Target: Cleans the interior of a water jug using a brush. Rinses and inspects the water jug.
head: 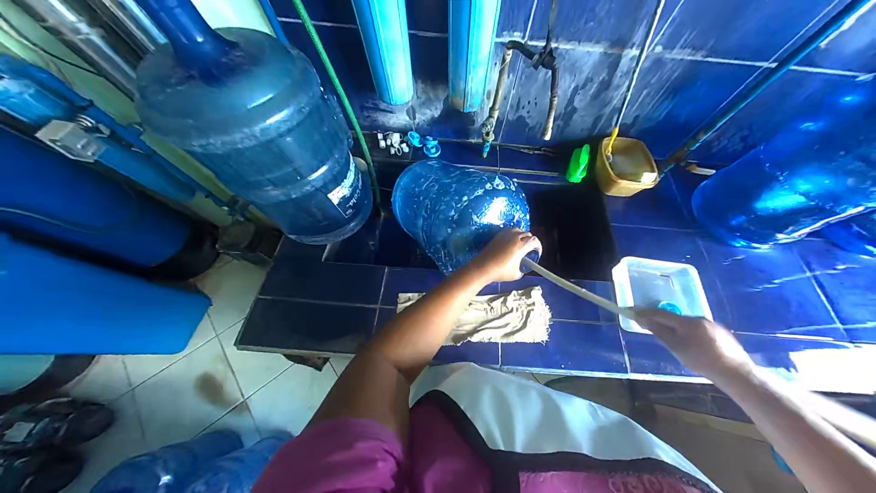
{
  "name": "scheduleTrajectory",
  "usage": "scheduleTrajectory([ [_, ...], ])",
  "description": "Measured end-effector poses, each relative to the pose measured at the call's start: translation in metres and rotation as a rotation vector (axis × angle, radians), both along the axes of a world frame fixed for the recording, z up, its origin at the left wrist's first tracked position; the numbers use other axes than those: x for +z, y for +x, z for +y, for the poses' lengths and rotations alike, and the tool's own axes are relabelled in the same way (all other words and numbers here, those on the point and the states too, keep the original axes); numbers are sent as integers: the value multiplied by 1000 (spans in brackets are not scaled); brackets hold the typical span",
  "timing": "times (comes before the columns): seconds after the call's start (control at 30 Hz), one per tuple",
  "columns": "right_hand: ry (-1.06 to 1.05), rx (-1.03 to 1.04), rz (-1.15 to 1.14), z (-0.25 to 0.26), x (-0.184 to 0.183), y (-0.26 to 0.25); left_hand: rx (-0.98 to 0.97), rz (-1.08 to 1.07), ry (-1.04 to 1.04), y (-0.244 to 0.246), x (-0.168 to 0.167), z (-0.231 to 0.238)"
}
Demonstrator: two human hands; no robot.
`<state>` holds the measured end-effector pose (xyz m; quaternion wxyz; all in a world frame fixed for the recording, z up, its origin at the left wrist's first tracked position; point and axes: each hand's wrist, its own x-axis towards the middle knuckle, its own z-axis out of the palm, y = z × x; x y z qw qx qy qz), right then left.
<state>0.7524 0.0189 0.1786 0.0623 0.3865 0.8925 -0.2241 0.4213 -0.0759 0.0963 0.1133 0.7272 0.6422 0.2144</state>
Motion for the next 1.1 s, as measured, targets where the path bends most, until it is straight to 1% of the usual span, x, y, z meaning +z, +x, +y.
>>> scheduleTrajectory([
  [0.07, -418, -285, 145, -21, -15, 1, 11, 3, 37, 5, -5, -5],
  [0.1, -582, -370, 238, -30, -24, 3, 13, 4, 61, 6, -8, -7],
  [0.13, -635, -380, 274, -33, -28, 5, 10, 10, 69, 6, -10, -9],
  [0.17, -527, -304, 225, -31, -27, 8, -5, 15, 53, 6, -8, -10],
  [0.23, -75, -8, 15, -15, -7, 14, -87, 52, -37, 4, 3, -8],
  [0.27, 156, 159, 2, -9, 0, 16, -144, 90, -98, 4, 11, -3],
  [0.3, 362, 315, 51, -3, 0, 15, -197, 128, -171, 6, 18, 4],
  [0.33, 466, 393, 81, -4, -3, 8, -236, 160, -245, 10, 22, 11],
  [0.37, 433, 367, 58, -12, -5, -4, -261, 170, -292, 14, 20, 17],
  [0.4, 248, 241, -18, -22, -8, -21, -274, 167, -300, 20, 15, 21],
  [0.43, 10, 83, -19, -28, -22, -36, -280, 160, -282, 26, 11, 23],
  [0.47, -251, -74, 111, -34, -46, -47, -289, 154, -256, 32, 8, 21],
  [0.5, -529, -238, 287, -45, -67, -56, -298, 153, -232, 38, 7, 18],
  [0.53, -767, -365, 426, -55, -81, -65, -302, 149, -214, 43, 7, 16],
  [0.57, -901, -437, 508, -64, -89, -74, -307, 150, -202, 46, 7, 13],
  [0.6, -893, -452, 534, -69, -92, -81, -316, 158, -195, 47, 7, 12],
  [0.63, -737, -399, 497, -70, -94, -84, -329, 167, -184, 48, 6, 10],
  [0.7, -249, -164, 258, -60, -94, -76, -353, 186, -179, 51, 3, 8],
  [0.73, -97, -76, 184, -54, -92, -69, -355, 192, -180, 51, 3, 8],
  [0.77, -22, -29, 192, -52, -94, -61, -349, 198, -188, 50, 4, 9],
  [0.8, -27, -46, 231, -54, -98, -55, -341, 197, -198, 48, 6, 10],
  [0.83, -131, -128, 304, -60, -103, -52, -328, 197, -205, 46, 7, 10],
  [0.9, -565, -386, 534, -77, -109, -58, -267, 170, -168, 42, 4, 6],
  [0.93, -711, -465, 599, -82, -111, -63, -212, 132, -104, 39, -2, -1],
  [0.97, -740, -492, 622, -83, -113, -67, -147, 89, -6, 37, -11, -9],
  [1.0, -647, -459, 592, -80, -116, -70, -98, 75, 85, 35, -21, -15],
  [1.03, -462, -375, 508, -74, -118, -73, -90, 90, 129, 31, -27, -16],
  [1.07, -254, -265, 382, -68, -118, -76, -131, 124, 103, 26, -26, -13],
  [1.1, -116, -179, 269, -63, -112, -77, -205, 158, 27, 23, -22, -8],
])
